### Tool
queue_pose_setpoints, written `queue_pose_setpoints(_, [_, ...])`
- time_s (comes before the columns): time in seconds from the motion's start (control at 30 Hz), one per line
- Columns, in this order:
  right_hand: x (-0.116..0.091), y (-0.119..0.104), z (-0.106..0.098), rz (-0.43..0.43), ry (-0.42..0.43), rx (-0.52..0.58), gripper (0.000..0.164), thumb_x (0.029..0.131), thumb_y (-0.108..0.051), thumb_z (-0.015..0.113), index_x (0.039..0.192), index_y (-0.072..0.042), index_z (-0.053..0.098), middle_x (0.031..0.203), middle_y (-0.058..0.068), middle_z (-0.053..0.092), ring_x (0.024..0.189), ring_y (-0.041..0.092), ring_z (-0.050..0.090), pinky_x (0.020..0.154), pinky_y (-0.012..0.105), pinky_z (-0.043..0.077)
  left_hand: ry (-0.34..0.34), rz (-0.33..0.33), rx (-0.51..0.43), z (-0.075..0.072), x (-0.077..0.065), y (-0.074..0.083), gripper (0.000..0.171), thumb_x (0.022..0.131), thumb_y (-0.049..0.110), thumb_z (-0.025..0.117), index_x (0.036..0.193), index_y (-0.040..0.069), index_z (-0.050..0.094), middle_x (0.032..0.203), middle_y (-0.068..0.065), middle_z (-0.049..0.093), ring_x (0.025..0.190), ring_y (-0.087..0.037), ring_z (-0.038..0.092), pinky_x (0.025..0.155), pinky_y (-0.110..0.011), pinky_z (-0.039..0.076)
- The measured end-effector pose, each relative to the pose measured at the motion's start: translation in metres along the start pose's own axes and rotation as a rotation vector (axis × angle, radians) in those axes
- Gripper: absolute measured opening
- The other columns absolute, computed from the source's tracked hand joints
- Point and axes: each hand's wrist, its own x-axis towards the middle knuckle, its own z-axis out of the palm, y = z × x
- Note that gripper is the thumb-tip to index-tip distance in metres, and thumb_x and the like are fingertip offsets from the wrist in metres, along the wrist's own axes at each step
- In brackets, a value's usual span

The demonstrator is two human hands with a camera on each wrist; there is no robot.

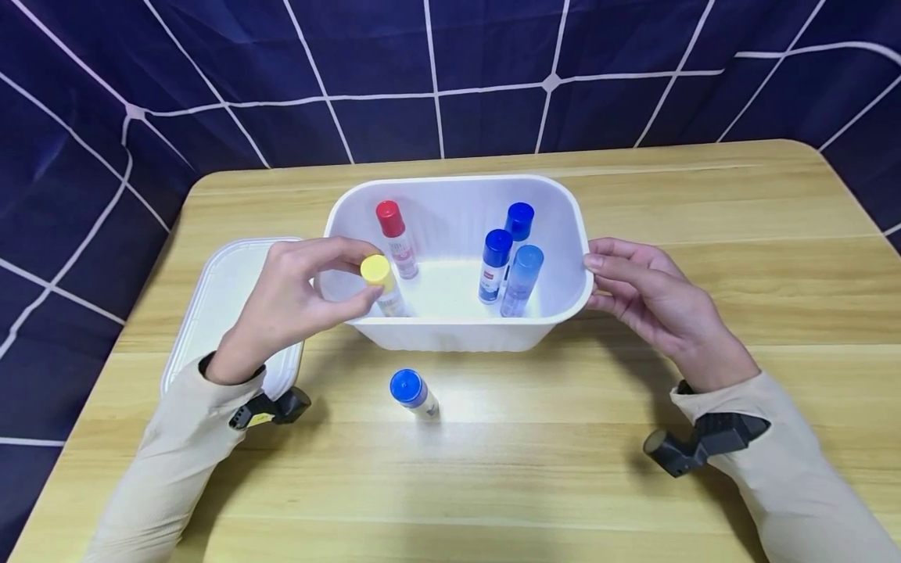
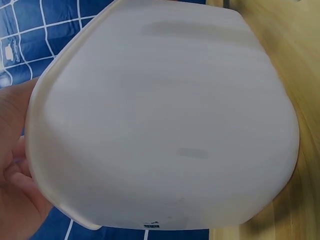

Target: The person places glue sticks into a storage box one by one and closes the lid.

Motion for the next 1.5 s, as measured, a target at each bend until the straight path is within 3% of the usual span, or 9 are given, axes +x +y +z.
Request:
queue_pose_setpoints(0.2, [-0.0001,0.0002,-0.0002,-0.005,-0.010,-0.005,0.035,0.099,0.012,0.028,0.116,0.013,0.059,0.106,0.024,0.067,0.094,0.029,0.070,0.079,0.035,0.059,-0.005,-0.038,0.029,-0.0001,0.0017,0.0022,0.026,0.078,0.011,0.075,0.102,0.000,0.070,0.097,-0.007,0.072,0.080,-0.014,0.069,0.078,-0.025,0.057])
queue_pose_setpoints(0.8, [-0.0005,0.0003,-0.0014,0.002,-0.015,-0.001,0.035,0.099,0.012,0.028,0.116,0.012,0.059,0.106,0.024,0.067,0.094,0.028,0.070,0.079,0.035,0.059,-0.145,-0.147,0.061,-0.0040,0.0079,0.0079,0.024,0.079,0.010,0.073,0.100,0.000,0.069,0.095,-0.007,0.071,0.081,-0.019,0.069,0.079,-0.029,0.058])
queue_pose_setpoints(1.5, [-0.0008,0.0006,-0.0007,0.001,-0.007,-0.014,0.036,0.100,0.010,0.028,0.115,0.012,0.061,0.105,0.023,0.068,0.093,0.027,0.070,0.078,0.034,0.059,-0.161,-0.162,0.062,-0.0035,0.0080,0.0101,0.024,0.079,0.007,0.072,0.102,-0.001,0.068,0.096,-0.007,0.070,0.082,-0.018,0.068,0.081,-0.031,0.057])
